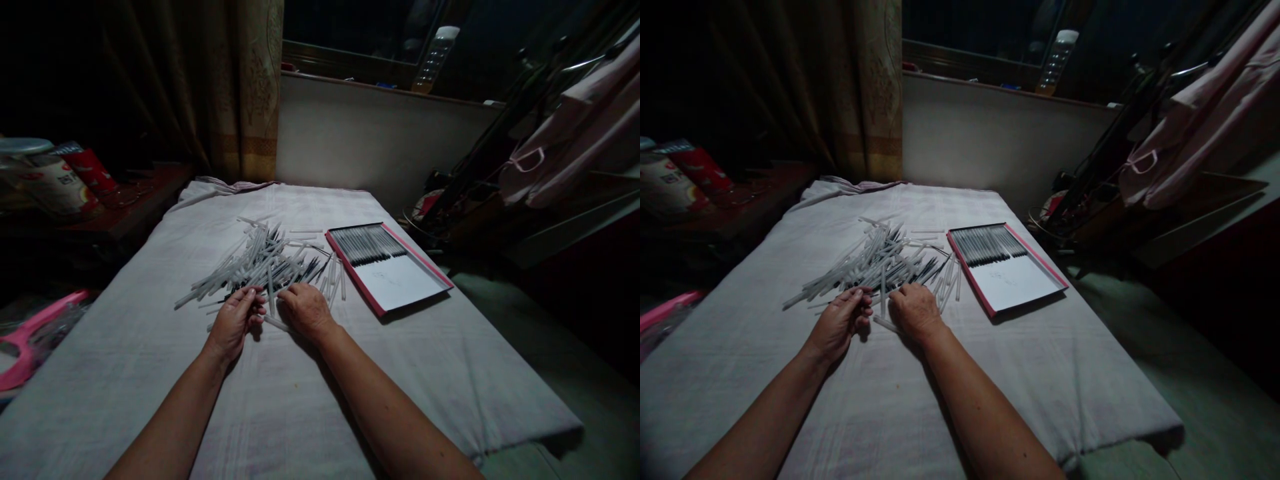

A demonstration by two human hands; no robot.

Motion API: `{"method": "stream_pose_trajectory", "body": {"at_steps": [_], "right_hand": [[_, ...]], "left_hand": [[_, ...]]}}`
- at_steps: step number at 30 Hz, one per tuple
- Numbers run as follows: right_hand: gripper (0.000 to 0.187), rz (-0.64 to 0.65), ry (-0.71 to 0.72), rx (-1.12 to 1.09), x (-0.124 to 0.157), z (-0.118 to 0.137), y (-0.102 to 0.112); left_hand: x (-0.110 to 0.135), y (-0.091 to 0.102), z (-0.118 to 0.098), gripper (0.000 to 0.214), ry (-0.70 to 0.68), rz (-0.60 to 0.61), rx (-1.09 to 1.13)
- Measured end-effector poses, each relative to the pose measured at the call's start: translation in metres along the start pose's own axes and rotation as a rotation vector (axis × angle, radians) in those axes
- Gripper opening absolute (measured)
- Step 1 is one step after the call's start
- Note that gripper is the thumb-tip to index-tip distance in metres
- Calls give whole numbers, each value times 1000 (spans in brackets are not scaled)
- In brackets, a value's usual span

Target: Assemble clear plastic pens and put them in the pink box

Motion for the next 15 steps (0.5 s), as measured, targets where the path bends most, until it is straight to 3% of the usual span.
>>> {"method": "stream_pose_trajectory", "body": {"at_steps": [8, 15], "right_hand": [[26, -18, 28, 39, 5, 0, 2], [26, -58, -17, 23, 8, 2, 3]], "left_hand": [[0, 2, 4, 21, -32, 77, -53], [1, 4, 11, 39, -85, 140, -103]]}}
Point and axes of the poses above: each hand's wrist, its own x-axis away from the middle knuckle, its own y-axis out of the back of the hand, z = x × y, the point moved 1 cm from there along -x, towards the middle knuckle, and after that the axes turned 12 degrees about -z, right-handed, at the moved point
